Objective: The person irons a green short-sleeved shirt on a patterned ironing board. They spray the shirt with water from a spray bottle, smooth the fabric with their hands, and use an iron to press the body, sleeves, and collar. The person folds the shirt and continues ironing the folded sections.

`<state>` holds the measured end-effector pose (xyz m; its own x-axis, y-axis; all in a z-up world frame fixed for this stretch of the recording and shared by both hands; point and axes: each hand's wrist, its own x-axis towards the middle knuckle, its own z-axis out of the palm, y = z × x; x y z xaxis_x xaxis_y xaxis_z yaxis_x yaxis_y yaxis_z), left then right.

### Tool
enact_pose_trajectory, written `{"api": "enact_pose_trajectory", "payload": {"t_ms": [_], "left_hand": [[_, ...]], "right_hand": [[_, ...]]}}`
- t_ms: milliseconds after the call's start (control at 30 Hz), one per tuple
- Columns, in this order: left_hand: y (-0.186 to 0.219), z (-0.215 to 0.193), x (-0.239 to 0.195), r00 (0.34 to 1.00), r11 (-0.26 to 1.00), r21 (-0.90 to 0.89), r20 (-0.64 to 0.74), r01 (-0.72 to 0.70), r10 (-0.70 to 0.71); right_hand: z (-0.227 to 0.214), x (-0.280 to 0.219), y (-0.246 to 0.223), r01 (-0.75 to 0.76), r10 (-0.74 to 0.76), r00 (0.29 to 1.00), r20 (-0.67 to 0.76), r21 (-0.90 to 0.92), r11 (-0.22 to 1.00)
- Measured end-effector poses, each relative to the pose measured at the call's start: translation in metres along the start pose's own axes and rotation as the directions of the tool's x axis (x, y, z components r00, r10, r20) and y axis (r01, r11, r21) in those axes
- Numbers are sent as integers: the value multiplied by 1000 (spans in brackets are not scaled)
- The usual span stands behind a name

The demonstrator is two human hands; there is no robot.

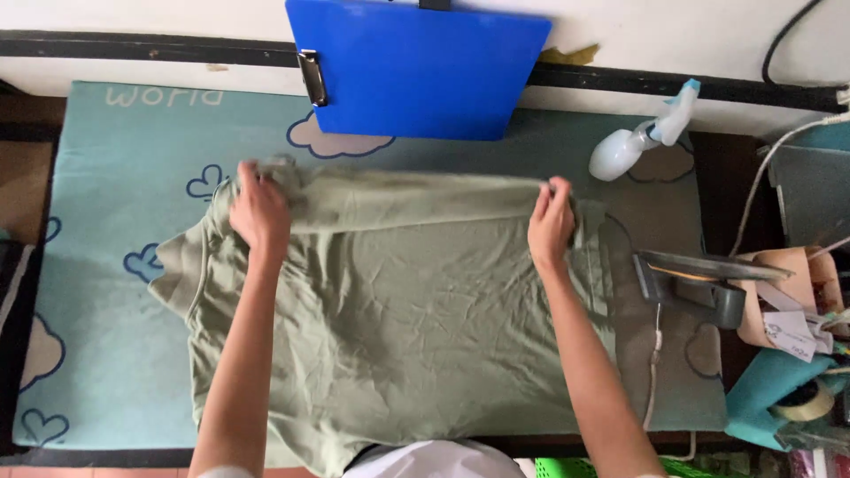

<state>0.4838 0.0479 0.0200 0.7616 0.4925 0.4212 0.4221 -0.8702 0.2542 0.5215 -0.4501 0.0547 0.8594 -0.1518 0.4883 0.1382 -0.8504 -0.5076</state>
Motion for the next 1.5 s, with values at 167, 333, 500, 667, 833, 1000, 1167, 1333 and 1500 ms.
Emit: {"api": "enact_pose_trajectory", "payload": {"t_ms": [167, 333, 500, 667, 833, 1000, 1167, 1333, 1500], "left_hand": [[40, 30, 56, 976, 972, -108, -85, -208, 199], [85, -19, 21, 959, 960, -222, 188, -169, 212], [80, -24, -101, 927, 924, -257, 177, -282, 332], [98, -73, -224, 854, 871, -288, 232, -398, 466], [126, -111, -288, 787, 876, -183, 385, -447, 482], [125, -103, -302, 794, 872, -188, 361, -452, 490], [129, -114, -337, 785, 851, -228, 331, -473, 525], [132, -132, -385, 699, 800, -271, 390, -534, 599], [145, -140, -383, 672, 768, -310, 372, -560, 640]], "right_hand": [[55, 43, 19, 154, -154, 988, 13, -148, 977], [50, 30, -27, 214, -192, 972, 133, -180, 960], [30, -46, -24, 260, -211, 945, 249, -180, 949], [-13, -90, 12, 251, -141, 919, 368, -272, 929], [-29, -65, 57, 152, -12, 919, 393, -328, 932], [-17, -60, 71, 185, -66, 947, 314, -366, 912], [-36, -129, -27, 297, -243, 948, 204, -298, 907], [-101, -180, -5, 239, -243, 955, 173, 44, 970], [-131, -180, 87, 158, -76, 977, 200, -432, 888]]}}
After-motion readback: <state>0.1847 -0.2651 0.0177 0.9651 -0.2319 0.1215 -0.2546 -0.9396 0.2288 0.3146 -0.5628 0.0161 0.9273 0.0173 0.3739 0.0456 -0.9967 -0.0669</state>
